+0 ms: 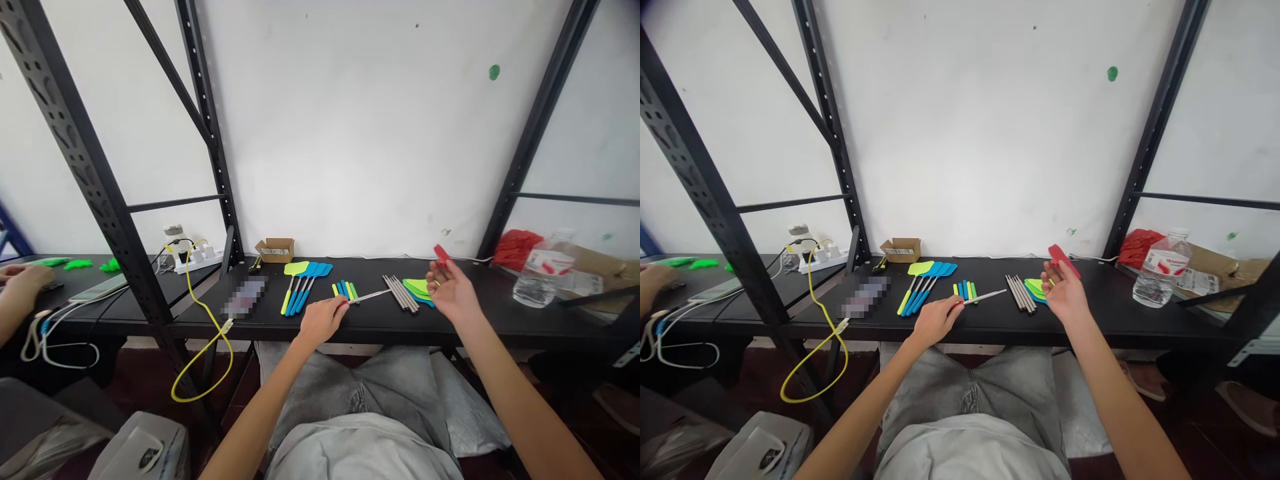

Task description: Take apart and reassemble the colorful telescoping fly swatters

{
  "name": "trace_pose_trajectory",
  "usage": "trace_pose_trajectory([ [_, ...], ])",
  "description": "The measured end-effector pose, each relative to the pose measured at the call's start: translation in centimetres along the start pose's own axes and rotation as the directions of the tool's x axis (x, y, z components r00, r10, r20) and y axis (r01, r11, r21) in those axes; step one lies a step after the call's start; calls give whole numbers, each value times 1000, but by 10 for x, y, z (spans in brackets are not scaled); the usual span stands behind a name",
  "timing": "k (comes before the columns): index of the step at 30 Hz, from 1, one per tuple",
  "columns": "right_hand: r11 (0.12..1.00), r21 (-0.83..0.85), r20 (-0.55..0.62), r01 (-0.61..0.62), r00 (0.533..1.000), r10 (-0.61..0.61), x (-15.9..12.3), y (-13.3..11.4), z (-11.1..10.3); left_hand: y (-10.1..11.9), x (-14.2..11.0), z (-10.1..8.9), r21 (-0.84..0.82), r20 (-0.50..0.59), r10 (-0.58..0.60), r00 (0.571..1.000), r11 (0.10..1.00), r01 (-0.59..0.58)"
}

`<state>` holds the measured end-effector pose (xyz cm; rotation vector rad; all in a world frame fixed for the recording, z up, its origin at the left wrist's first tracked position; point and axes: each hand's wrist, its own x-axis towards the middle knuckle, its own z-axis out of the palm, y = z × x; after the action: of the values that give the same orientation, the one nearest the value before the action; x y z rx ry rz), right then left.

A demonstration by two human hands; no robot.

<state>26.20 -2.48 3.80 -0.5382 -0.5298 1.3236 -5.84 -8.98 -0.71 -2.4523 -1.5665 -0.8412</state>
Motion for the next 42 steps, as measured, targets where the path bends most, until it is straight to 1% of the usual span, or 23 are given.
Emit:
trace_pose_trajectory([
  [4,986,-166,101,-6,995,23,-9,24,8,-1,0,1,9,-3,-11,1000,1000,11],
  [8,931,-362,185,46,982,24,-15,44,10,-1,1,2,6,-3,-17,1000,1000,17],
  [12,896,-438,234,67,971,42,-16,51,11,-1,1,3,9,-2,-25,1000,1000,25],
  [20,864,-495,261,96,965,42,-16,55,9,-1,2,0,-2,28,-42,999,999,42],
  [24,856,-503,291,117,956,41,-22,60,13,-1,2,-1,3,45,-53,998,999,53],
  [28,851,-509,296,134,955,26,-26,62,18,-2,1,-1,-3,36,-34,999,999,34],
  [35,889,-445,298,109,954,32,-29,67,21,-3,1,-1,9,20,-24,1000,1000,24],
  [42,927,-358,294,111,956,-1,-35,73,27,-3,2,-1,32,23,-36,999,999,36],
])
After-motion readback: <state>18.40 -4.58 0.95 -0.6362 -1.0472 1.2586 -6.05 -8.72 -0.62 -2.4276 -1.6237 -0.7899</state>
